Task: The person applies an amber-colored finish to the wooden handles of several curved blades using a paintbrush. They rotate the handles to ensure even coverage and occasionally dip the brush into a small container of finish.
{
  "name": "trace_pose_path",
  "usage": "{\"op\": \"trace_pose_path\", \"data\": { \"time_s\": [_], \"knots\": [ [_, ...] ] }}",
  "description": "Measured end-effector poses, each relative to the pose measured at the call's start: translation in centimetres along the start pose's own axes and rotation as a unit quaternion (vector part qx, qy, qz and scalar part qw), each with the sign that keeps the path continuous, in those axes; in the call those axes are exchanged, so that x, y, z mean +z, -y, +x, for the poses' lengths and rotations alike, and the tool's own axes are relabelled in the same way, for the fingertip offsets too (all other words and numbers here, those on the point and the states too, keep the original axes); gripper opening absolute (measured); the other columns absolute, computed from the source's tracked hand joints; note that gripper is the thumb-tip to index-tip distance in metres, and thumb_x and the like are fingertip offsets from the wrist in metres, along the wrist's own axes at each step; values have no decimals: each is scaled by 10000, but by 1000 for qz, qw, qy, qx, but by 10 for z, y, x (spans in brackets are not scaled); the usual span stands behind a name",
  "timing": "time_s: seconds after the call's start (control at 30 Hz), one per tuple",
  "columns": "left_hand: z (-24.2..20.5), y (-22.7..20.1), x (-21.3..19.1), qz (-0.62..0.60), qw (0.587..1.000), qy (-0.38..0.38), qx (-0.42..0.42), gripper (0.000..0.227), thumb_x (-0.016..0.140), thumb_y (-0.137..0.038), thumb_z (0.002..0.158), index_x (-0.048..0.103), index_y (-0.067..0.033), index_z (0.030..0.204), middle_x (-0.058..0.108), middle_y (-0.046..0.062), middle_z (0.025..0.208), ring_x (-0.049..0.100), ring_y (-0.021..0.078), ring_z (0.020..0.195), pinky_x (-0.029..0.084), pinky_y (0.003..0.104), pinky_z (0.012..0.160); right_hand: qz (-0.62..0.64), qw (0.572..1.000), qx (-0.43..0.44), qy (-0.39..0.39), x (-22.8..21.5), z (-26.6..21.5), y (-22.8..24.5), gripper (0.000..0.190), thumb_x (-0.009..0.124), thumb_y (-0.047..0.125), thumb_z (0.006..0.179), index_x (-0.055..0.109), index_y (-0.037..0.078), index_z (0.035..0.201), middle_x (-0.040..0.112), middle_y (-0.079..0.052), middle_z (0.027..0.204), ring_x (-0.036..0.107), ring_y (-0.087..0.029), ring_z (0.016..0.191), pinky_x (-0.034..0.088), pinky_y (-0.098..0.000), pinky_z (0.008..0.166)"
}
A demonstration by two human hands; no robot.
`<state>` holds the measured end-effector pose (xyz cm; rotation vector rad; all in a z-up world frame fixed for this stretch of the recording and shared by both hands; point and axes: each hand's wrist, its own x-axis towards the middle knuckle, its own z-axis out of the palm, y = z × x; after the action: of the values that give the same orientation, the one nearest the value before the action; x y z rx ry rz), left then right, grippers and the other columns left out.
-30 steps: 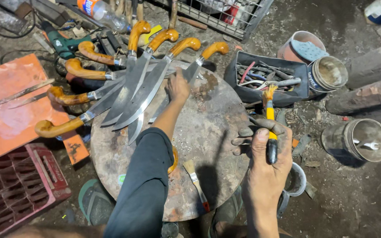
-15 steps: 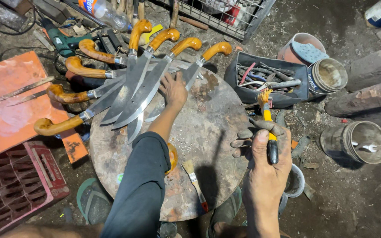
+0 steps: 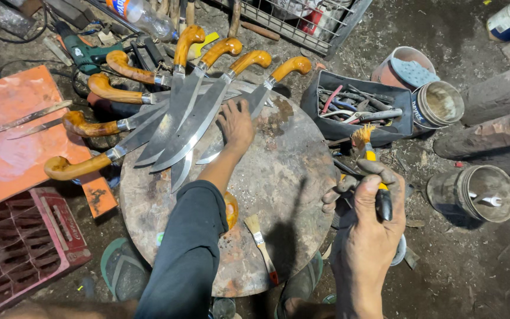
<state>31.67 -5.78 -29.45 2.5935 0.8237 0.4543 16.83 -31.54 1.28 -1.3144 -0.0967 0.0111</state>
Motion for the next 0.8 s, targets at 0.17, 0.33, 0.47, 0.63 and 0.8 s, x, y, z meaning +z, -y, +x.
{"op": "trace_pose_path", "data": {
  "time_s": [0.17,0.33,0.47,0.63,0.8],
  "knots": [
    [0,0,1,-10,1000,9,-14,723,812,-434,834,476,-100,1380,424,234,1362,351,450,1333,315,654,1031,9,1000,-1,4,-2,0,3,353,585,275,1075,562,16,1314,639,-94,889,623,-181,734,537,-325,673],
    [4,-12,-31,-49,997,55,5,756,805,-480,793,488,-63,1338,490,272,1365,425,459,1302,353,630,1027,-43,997,15,54,-3,-5,11,441,559,354,1073,577,25,1366,622,-72,849,614,-148,725,503,-284,655],
    [-10,3,-100,-2,980,186,72,524,749,-386,884,604,-43,1253,659,242,1194,608,433,1153,493,554,942,-35,993,-5,111,-7,-7,6,487,597,400,1093,601,9,1383,598,-40,921,569,-117,782,523,-291,683],
    [-85,8,-221,125,920,311,205,335,681,-371,960,739,-54,1053,736,201,980,720,395,924,576,518,809,-56,986,-15,154,-11,-13,-3,471,612,408,1095,638,3,1335,577,-26,888,561,-117,721,534,-296,653],
    [-228,-8,-304,7,933,321,166,365,775,-369,846,759,-17,940,720,202,897,703,398,863,560,526,724,-161,958,7,237,-1,-24,-26,402,618,387,1098,666,-12,1117,667,-64,794,628,-148,665,497,-293,606]
  ]
}}
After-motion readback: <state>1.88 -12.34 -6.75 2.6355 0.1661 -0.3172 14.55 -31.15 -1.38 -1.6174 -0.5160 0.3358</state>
